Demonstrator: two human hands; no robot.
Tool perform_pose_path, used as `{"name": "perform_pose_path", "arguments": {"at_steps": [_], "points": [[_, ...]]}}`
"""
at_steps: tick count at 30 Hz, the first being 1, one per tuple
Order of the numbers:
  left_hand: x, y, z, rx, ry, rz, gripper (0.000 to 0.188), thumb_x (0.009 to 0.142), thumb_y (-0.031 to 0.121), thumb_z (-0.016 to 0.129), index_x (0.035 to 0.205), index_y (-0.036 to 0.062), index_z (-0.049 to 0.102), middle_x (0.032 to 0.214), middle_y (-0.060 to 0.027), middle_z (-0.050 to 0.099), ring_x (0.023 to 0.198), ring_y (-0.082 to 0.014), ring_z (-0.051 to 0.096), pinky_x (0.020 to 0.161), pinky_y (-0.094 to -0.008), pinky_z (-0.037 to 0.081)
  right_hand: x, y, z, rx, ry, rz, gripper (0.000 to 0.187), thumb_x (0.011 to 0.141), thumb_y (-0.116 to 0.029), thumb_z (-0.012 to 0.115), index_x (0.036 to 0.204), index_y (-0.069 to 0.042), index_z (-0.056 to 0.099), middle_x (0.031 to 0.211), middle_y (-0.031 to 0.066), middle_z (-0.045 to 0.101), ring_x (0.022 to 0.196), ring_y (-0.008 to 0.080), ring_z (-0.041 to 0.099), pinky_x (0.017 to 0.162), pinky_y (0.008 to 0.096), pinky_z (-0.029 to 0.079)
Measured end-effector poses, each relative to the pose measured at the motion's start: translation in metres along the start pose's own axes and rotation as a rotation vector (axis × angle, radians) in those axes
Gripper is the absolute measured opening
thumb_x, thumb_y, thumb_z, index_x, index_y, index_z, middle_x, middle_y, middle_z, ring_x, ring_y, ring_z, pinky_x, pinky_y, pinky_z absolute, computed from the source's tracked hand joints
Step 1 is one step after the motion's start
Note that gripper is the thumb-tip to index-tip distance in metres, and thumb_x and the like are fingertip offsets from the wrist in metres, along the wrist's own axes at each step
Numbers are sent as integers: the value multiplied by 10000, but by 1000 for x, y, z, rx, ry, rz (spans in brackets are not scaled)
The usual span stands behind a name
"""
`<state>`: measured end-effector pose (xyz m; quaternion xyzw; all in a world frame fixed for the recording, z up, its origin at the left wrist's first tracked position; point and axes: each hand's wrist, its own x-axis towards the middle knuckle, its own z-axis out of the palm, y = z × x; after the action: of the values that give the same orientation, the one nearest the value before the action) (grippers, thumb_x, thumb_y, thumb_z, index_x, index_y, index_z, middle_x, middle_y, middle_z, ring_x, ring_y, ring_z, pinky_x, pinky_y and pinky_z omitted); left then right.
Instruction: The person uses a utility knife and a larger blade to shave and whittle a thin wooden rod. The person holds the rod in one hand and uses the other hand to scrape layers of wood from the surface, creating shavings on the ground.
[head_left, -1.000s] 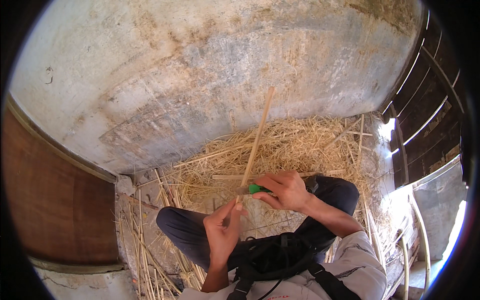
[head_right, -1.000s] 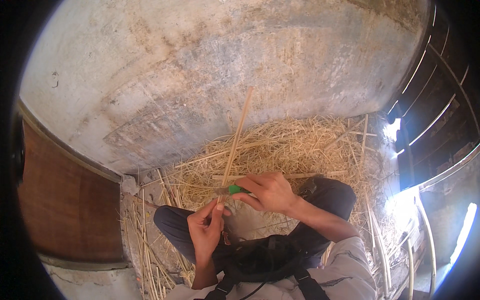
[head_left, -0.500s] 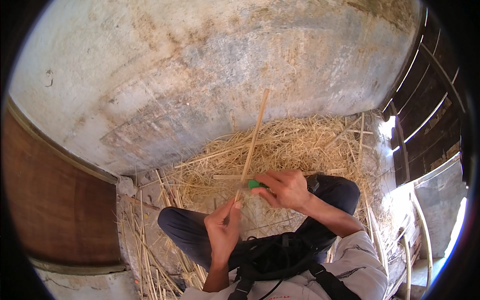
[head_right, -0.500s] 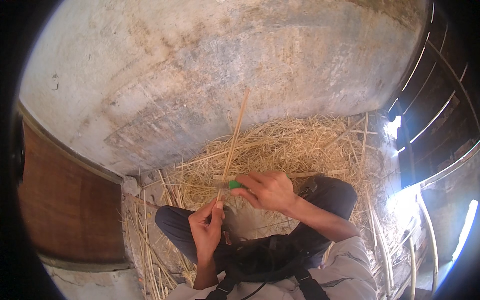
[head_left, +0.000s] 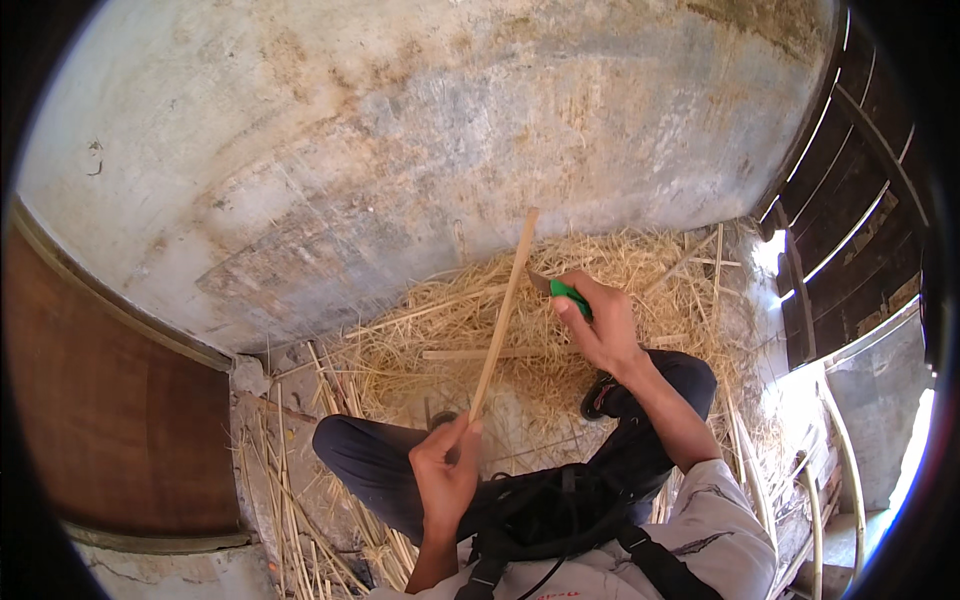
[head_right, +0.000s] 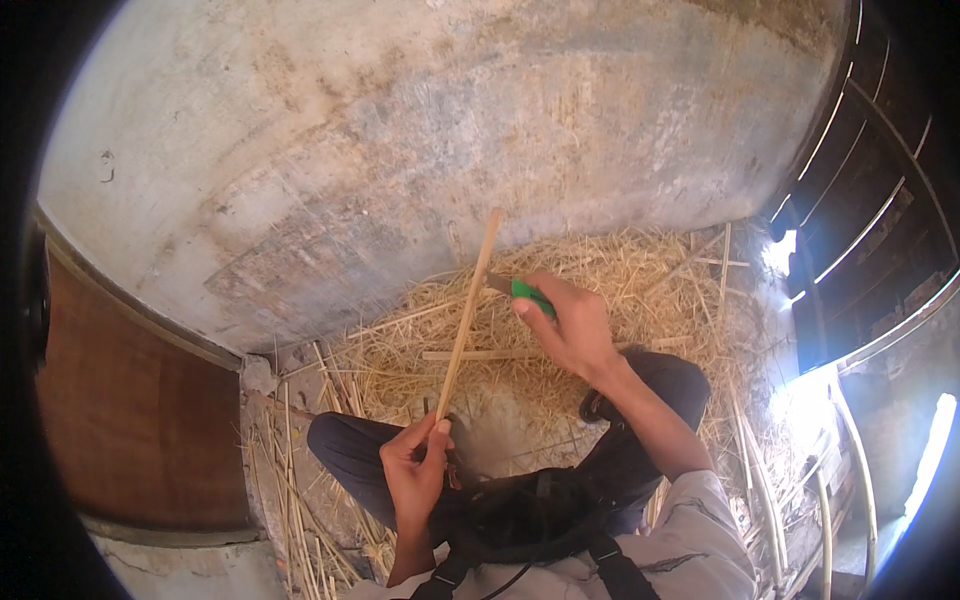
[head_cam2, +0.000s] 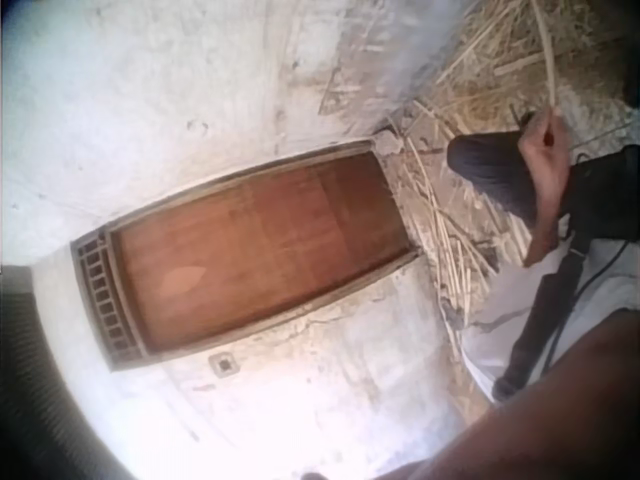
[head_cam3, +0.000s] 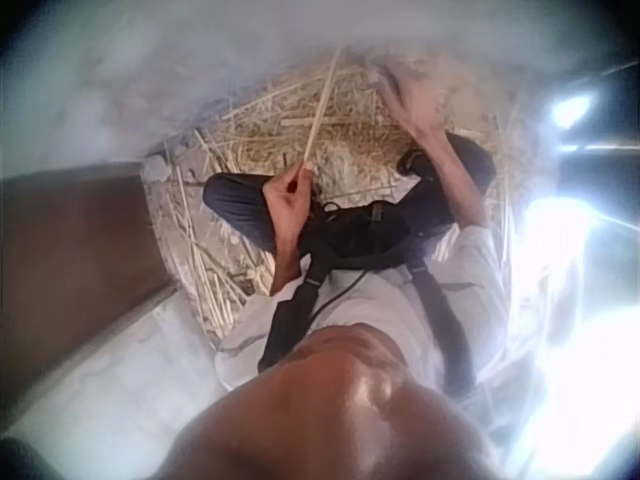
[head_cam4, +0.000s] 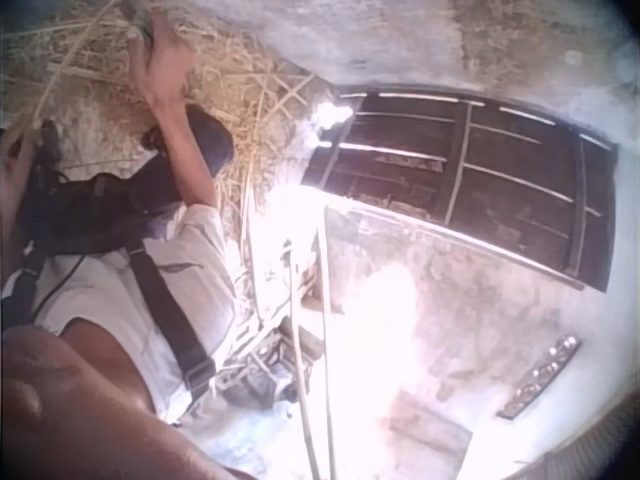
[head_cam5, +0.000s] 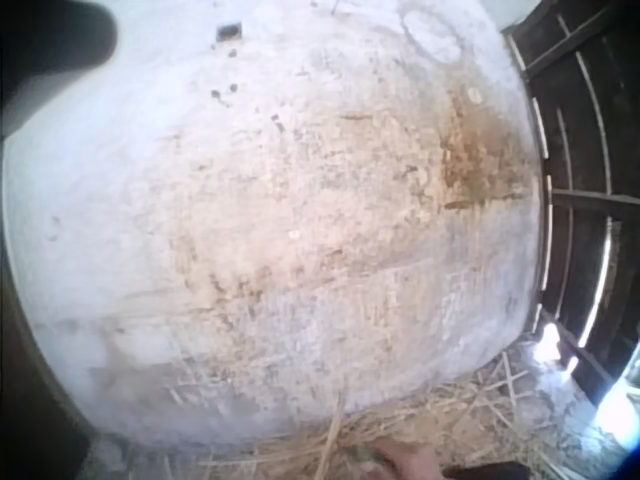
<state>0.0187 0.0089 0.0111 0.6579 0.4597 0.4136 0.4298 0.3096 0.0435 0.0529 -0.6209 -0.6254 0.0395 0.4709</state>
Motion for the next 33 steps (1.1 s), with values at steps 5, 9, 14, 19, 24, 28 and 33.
{"name": "perform_pose_path", "arguments": {"at_steps": [5,9,14,19,24,28,33], "points": [[9,4,4,20,57,40,271,963,103,753,1200,-28,752,766,-22,704,598,-21,570,507,-197,418,-16,-6,21,104,-54,-330,277,922,-360,767,1031,-106,743,768,68,683,571,276,654,518,375,506],[11,23,8,-83,72,-111,250,943,53,756,1177,-35,754,777,-20,678,676,-22,522,571,-211,408,-31,-19,27,40,-207,-363,274,869,-312,808,1029,-99,746,814,75,712,602,275,671,547,373,533],[14,17,10,-89,68,-65,260,976,84,736,1217,-12,752,752,3,685,592,-6,528,510,-188,392,-33,-25,33,35,-139,-424,269,877,-376,804,1014,-150,753,727,22,653,536,237,638,485,358,498],[15,14,8,-236,34,-93,250,991,98,729,1215,-10,754,748,3,670,580,-9,515,499,-192,382,-33,-30,31,-34,-122,-410,282,872,-383,809,1009,-145,750,718,20,649,529,225,636,479,349,493],[19,21,4,-333,-31,-205,249,1007,104,711,1211,-34,748,827,-11,677,671,-26,520,593,-202,395,-30,-31,30,-64,-90,-373,300,855,-383,824,1010,-136,757,719,22,666,532,228,642,477,346,490],[20,24,1,-346,-59,-283,260,1003,66,702,1230,-57,734,1037,-44,746,900,-47,593,801,-205,471,-26,-31,30,-41,-72,-354,312,826,-354,847,1018,-120,771,741,32,686,541,239,641,489,357,488],[20,20,3,-348,-65,-216,254,1028,146,692,1203,-28,755,674,35,566,514,-12,416,461,-211,304,-22,-24,26,-117,-9,-292,287,876,-359,808,1014,-111,767,720,55,690,547,259,652,492,361,498]]}}
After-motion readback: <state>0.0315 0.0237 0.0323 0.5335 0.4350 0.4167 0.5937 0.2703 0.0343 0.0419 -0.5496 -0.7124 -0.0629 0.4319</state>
